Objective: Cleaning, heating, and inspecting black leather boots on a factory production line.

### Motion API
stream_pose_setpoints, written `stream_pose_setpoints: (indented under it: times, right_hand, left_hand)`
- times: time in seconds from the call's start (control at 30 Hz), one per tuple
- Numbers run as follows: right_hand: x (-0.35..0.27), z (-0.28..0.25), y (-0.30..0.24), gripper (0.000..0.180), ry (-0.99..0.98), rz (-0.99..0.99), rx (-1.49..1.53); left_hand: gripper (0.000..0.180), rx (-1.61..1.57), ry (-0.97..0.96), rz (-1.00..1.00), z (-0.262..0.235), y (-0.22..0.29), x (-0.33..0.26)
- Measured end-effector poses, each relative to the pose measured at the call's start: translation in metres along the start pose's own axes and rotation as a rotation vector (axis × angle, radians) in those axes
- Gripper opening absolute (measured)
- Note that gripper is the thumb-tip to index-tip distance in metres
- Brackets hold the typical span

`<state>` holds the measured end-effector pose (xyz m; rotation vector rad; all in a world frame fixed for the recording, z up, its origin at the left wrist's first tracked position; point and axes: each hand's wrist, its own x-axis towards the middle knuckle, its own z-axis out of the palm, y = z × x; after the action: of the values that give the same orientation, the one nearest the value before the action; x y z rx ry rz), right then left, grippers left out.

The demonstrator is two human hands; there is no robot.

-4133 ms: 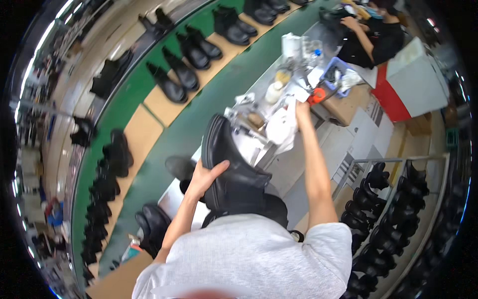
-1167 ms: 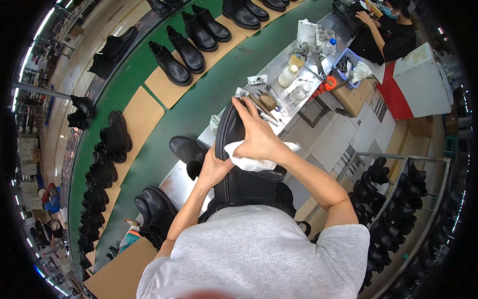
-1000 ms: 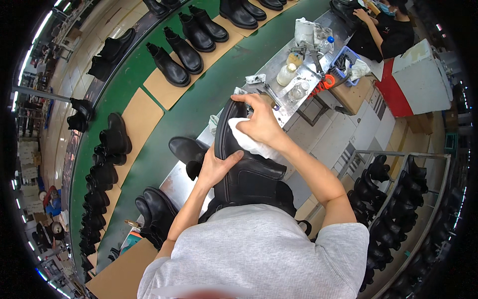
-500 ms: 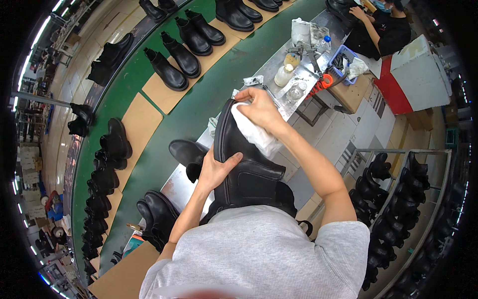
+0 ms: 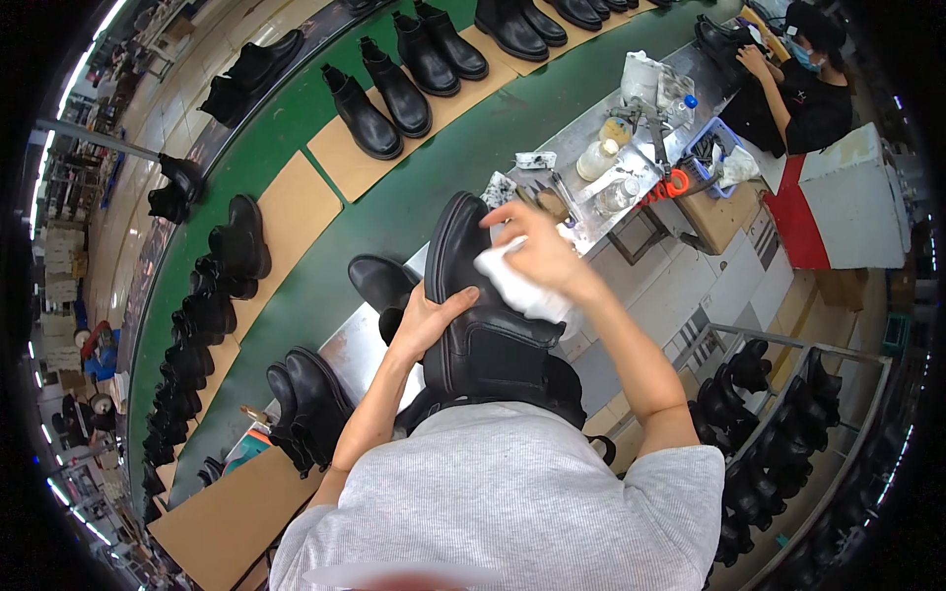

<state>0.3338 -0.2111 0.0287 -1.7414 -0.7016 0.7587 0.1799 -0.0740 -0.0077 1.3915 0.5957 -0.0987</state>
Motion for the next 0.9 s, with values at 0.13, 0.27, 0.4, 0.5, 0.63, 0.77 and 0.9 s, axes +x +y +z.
stream_pose_setpoints:
  times: [0.13,0.27,0.4,0.5,0.63,0.77,0.9]
  right_hand:
    - [0.005,0.029,-0.023,0.027,-0.079,0.048,-0.130]
    - [0.013,0.034,-0.006,0.020,-0.052,0.090,0.022]
    - [0.008,0.037,-0.004,0.021,-0.017,0.085,0.122]
    - [0.004,0.037,-0.012,0.024,-0.030,0.002,-0.013]
    - [0.007,0.034,-0.014,0.023,0.001,0.022,-0.073]
    - [0.005,0.032,-0.010,0.021,0.013,0.005,-0.056]
    - [0.003,0.030,-0.018,0.021,-0.053,0.034,-0.198]
  left_hand:
    - [0.057,0.147,0.030,0.062,0.000,0.000,0.000]
    - [0.056,0.169,0.046,0.063,0.001,0.006,-0.004]
    - [0.055,0.151,0.033,0.062,0.001,0.002,-0.003]
    - [0.053,0.159,0.047,0.137,0.001,-0.002,-0.001]
    - [0.052,0.185,0.028,0.065,0.004,0.007,-0.002]
    - [0.054,0.168,0.023,0.084,0.004,0.003,0.000]
    - [0.058,0.192,0.013,0.033,0.006,0.011,-0.004]
